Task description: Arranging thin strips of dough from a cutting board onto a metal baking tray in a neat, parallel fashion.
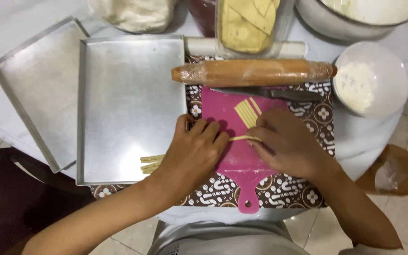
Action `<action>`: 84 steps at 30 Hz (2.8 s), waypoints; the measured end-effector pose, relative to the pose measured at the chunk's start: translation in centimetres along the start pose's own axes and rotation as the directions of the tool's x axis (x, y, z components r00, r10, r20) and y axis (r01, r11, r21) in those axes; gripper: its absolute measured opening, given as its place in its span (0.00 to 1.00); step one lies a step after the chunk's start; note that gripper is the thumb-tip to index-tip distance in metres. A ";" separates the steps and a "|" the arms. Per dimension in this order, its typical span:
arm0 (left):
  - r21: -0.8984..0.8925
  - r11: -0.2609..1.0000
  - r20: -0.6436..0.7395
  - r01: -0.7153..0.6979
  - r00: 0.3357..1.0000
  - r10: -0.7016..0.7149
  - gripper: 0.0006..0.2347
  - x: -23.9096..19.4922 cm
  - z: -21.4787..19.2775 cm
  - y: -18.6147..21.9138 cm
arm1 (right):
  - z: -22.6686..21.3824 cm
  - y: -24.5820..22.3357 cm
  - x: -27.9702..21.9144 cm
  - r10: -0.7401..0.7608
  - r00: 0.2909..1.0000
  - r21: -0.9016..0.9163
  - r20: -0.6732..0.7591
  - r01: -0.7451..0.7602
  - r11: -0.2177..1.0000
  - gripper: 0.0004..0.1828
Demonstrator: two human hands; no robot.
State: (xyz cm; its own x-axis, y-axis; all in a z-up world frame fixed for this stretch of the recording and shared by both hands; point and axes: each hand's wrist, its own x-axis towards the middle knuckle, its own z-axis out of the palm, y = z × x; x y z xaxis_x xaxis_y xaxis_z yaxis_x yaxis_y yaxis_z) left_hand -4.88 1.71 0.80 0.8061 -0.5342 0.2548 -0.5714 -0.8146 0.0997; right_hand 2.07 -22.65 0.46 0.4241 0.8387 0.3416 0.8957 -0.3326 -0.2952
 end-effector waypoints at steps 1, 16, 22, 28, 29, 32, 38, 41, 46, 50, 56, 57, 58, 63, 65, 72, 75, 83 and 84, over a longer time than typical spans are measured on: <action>0.012 1.000 -0.009 0.004 1.000 -0.004 0.17 0.0 0.2 0.0 | -0.1 -0.2 0.2 -0.013 1.000 -0.006 -0.006 0.013 1.000 0.13; -0.156 0.988 0.019 0.018 1.000 -0.015 0.09 0.1 -1.2 0.1 | 1.1 0.1 -0.2 0.014 0.998 -0.019 -0.055 -0.015 1.000 0.02; -0.004 0.999 -0.100 -0.037 0.994 0.036 0.15 -0.9 0.1 -0.3 | 0.7 -0.5 -0.1 0.014 1.000 0.051 0.020 -0.015 0.999 0.03; -0.041 0.998 -0.089 -0.048 0.995 0.044 0.23 -1.4 0.2 -0.4 | 0.5 -0.8 -0.1 -0.018 0.999 0.057 0.035 0.016 0.998 0.04; -0.033 0.998 -0.087 -0.053 0.995 0.050 0.20 -1.4 0.2 -0.5 | 0.4 -0.8 0.0 -0.013 0.999 0.055 0.031 0.011 0.998 0.05; -0.037 0.998 -0.079 -0.052 0.996 0.049 0.18 -1.7 0.3 -0.5 | 0.2 -1.1 0.1 0.005 0.999 0.047 0.048 -0.007 0.999 0.06; -0.080 0.996 -0.067 -0.034 0.997 0.028 0.20 -2.2 -0.2 -0.7 | 0.2 -1.4 0.6 -0.009 1.000 0.044 0.016 0.008 0.999 0.03; -0.149 0.989 -0.063 -0.009 0.998 0.000 0.19 -3.0 -1.1 -1.3 | 0.3 -1.9 1.4 0.006 0.999 0.046 0.052 -0.008 0.999 0.03; -0.189 0.981 -0.105 0.049 0.992 -0.069 0.09 -5.6 -3.6 -3.7 | -0.2 -3.8 5.0 -0.006 0.995 0.026 0.097 0.004 1.000 0.04; -0.198 0.971 -0.065 0.134 0.987 -0.149 0.08 -8.5 -4.1 -6.0 | 1.8 -5.1 8.2 0.054 0.987 -0.016 0.151 -0.052 0.999 0.07; -0.226 0.954 -0.076 0.199 0.972 -0.221 0.03 -10.7 -3.9 -7.9 | 4.9 -5.8 10.7 0.056 0.982 -0.001 0.178 -0.057 0.998 0.06; -0.227 0.954 -0.075 0.194 0.974 -0.216 0.04 -10.9 -3.8 -8.1 | 5.2 -6.0 10.9 0.044 0.985 -0.007 0.169 -0.043 0.999 0.06; -0.231 0.953 -0.073 0.197 0.973 -0.219 0.04 -11.0 -3.8 -8.2 | 5.2 -6.1 11.0 0.044 0.984 -0.004 0.174 -0.044 0.999 0.06; -0.264 0.945 -0.048 0.193 0.976 -0.212 0.04 -11.3 -4.0 -8.4 | 5.0 -6.4 11.3 0.100 0.943 0.075 0.316 -0.130 0.989 0.08; -0.275 0.942 -0.045 0.192 0.976 -0.212 0.04 -11.5 -4.3 -8.3 | 5.1 -6.4 11.0 0.073 0.951 0.094 0.299 -0.106 0.990 0.07; -0.326 0.922 -0.028 0.209 0.973 -0.231 0.05 -12.1 -4.4 -8.2 | 5.2 -6.6 10.5 0.059 0.944 0.068 0.326 -0.086 0.994 0.09; -0.275 0.936 -0.020 0.220 0.972 -0.234 0.04 -12.1 -4.4 -8.2 | 4.9 -6.9 10.7 0.072 0.926 0.019 0.371 -0.086 0.996 0.09; -0.277 0.939 -0.034 0.204 0.974 -0.222 0.04 -12.1 -4.3 -8.2 | 4.6 -7.7 11.0 0.134 0.895 -0.039 0.426 -0.130 0.991 0.09; -0.295 0.935 -0.033 0.199 0.975 -0.219 0.05 -12.0 -4.4 -8.2 | 4.5 -7.8 10.9 0.158 0.886 -0.060 0.435 -0.146 0.987 0.10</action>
State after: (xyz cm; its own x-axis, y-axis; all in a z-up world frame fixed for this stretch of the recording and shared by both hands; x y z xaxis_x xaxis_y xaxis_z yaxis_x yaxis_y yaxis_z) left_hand -10.55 15.75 1.16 0.9059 -0.3353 0.2587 -0.4186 -0.8012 0.4276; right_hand -0.88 -8.96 2.42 0.4587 0.8787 -0.1321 0.8305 -0.4768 -0.2880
